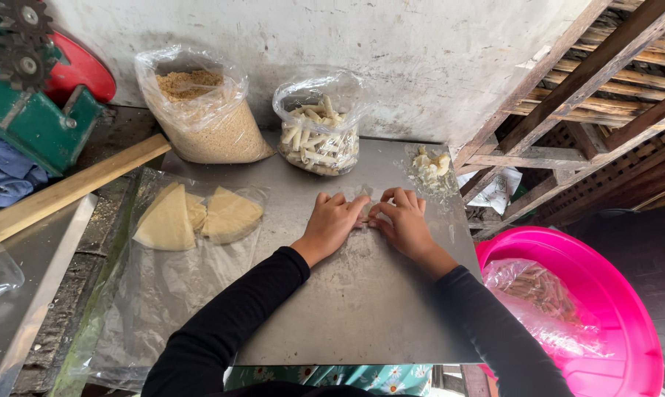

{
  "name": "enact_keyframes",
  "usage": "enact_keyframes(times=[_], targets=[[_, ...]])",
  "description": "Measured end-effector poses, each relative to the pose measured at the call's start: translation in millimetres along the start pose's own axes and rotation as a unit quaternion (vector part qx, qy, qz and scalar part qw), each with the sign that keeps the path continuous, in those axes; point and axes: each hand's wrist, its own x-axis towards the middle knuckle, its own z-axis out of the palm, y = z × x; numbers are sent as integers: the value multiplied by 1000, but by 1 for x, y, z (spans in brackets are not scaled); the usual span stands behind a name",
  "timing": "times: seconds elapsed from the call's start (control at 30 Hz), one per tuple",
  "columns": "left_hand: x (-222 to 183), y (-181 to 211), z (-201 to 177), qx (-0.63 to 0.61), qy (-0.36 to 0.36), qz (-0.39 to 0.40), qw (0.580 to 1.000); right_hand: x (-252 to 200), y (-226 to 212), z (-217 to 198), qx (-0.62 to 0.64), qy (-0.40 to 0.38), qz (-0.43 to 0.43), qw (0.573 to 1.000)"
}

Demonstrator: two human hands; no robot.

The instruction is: The person places a small amount of filling from a plastic bag onto triangular pastry sheets and then rolls them into cylindrical shapes by hand.

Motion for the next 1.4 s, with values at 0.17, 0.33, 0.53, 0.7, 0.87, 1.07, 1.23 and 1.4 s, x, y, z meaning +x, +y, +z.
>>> enact_keyframes(times=[0.17,0.33,0.53,0.7,0.87,1.07,1.23,1.4], targets=[[7,4,11,-25,-14,-134,991,3,-9,13,-29,56,77,995],[15,3,18,-9,47,-177,983,15,-11,17,41,74,159,984],[7,-7,10,76,-2,-3,997,7,-2,6,-31,65,12,997],[10,-7,2,19,-22,-46,998,7,-2,4,-15,62,13,998],[25,-10,12,-33,20,-198,979,24,3,18,64,9,230,971],[19,-16,16,-3,-2,-107,994,16,10,22,-8,53,75,996],[17,-18,15,-16,-2,-122,992,13,10,15,5,56,71,996],[30,-17,34,-5,35,-234,972,40,9,27,32,32,221,974]])
